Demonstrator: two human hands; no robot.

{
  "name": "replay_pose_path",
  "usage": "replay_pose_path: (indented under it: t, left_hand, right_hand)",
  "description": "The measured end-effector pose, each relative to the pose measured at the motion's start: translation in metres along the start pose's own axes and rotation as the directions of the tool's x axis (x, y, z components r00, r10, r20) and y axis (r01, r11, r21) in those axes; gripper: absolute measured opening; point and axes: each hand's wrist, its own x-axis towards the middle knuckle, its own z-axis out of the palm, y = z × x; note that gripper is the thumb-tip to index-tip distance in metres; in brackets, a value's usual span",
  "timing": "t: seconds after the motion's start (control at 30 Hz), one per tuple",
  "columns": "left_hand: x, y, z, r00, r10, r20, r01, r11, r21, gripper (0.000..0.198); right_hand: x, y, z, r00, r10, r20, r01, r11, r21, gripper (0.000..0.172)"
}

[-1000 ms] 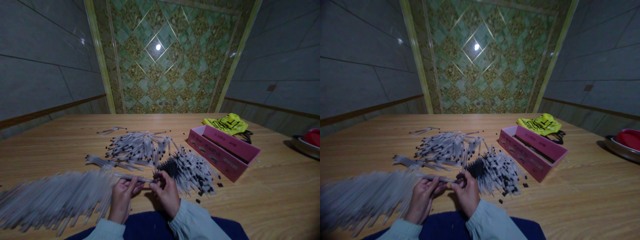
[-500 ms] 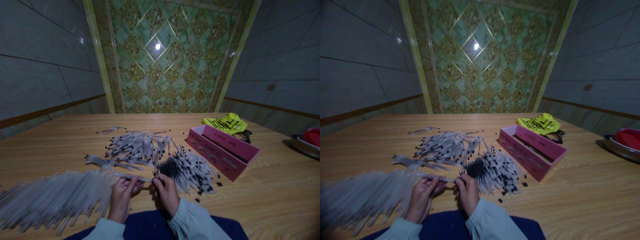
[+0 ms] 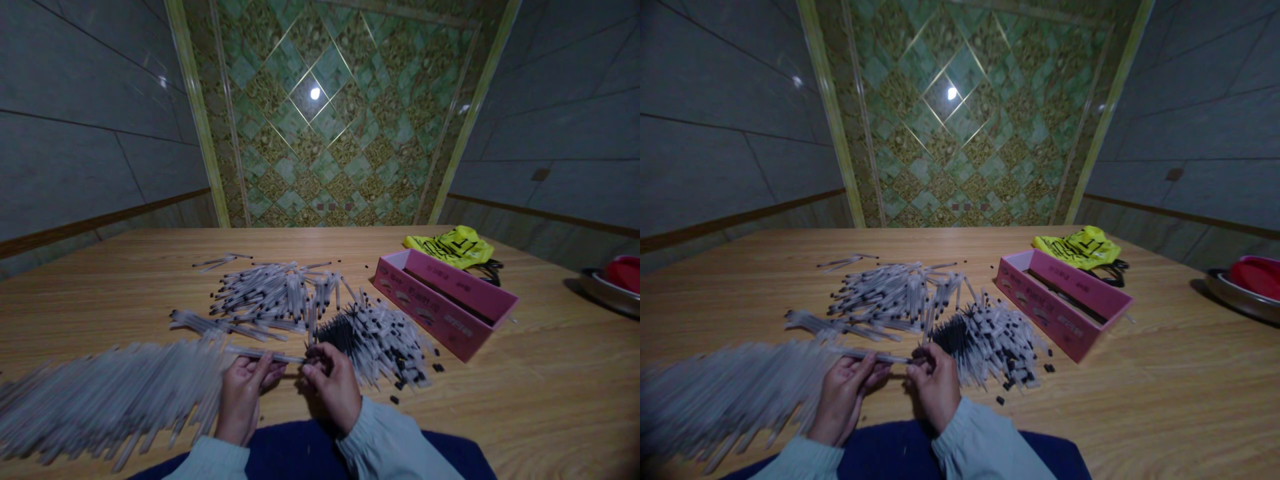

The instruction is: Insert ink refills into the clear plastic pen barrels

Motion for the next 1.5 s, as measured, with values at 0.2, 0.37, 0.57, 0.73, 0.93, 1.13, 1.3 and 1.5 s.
replay_pose_path:
  t: [0.2, 0.37, 0.57, 0.73, 0.93, 1.13, 1.3, 1.5]
  left_hand:
    - [-0.001, 0.001, -0.001, 1.0, -0.002, -0.003, 0.002, 1.0, -0.012, 0.035]
    - [0.005, 0.002, -0.008, 0.999, 0.002, -0.038, -0.003, 0.999, -0.036, 0.032]
    - [0.008, -0.001, -0.008, 0.999, -0.001, -0.046, -0.001, 0.998, -0.055, 0.03]
    - [0.006, 0.0, -0.006, 0.999, 0.002, -0.037, -0.005, 0.998, -0.064, 0.03]
    - [0.004, 0.001, -0.004, 0.999, -0.013, -0.029, 0.011, 0.998, -0.066, 0.031]
    - [0.0, 0.002, -0.001, 0.999, -0.034, 0.016, 0.035, 0.997, -0.064, 0.031]
    - [0.009, 0.001, -0.011, 0.999, -0.025, -0.024, 0.021, 0.991, -0.135, 0.027]
    - [0.024, 0.001, -0.025, 0.987, 0.032, -0.159, -0.069, 0.971, -0.229, 0.019]
  right_hand:
    - [-0.001, 0.002, 0.003, 0.995, 0.074, 0.068, -0.079, 0.995, 0.062, 0.023]
    - [0.002, -0.004, -0.004, 0.999, 0.022, -0.034, -0.024, 0.998, -0.049, 0.013]
    - [0.028, -0.037, -0.056, 0.917, -0.397, -0.035, 0.259, 0.661, -0.704, 0.014]
    - [0.043, -0.046, -0.096, 0.937, -0.344, -0.064, 0.035, 0.274, -0.961, 0.015]
    - [0.023, -0.051, -0.07, 0.913, -0.408, 0.009, 0.16, 0.339, -0.927, 0.019]
    - [-0.006, -0.044, -0.017, 0.921, -0.249, 0.298, 0.382, 0.443, -0.811, 0.017]
    - [-0.004, -0.054, -0.025, 0.889, -0.272, 0.368, 0.453, 0.403, -0.795, 0.016]
    - [0.008, -0.098, -0.071, 0.881, -0.436, 0.183, 0.349, 0.337, -0.875, 0.021]
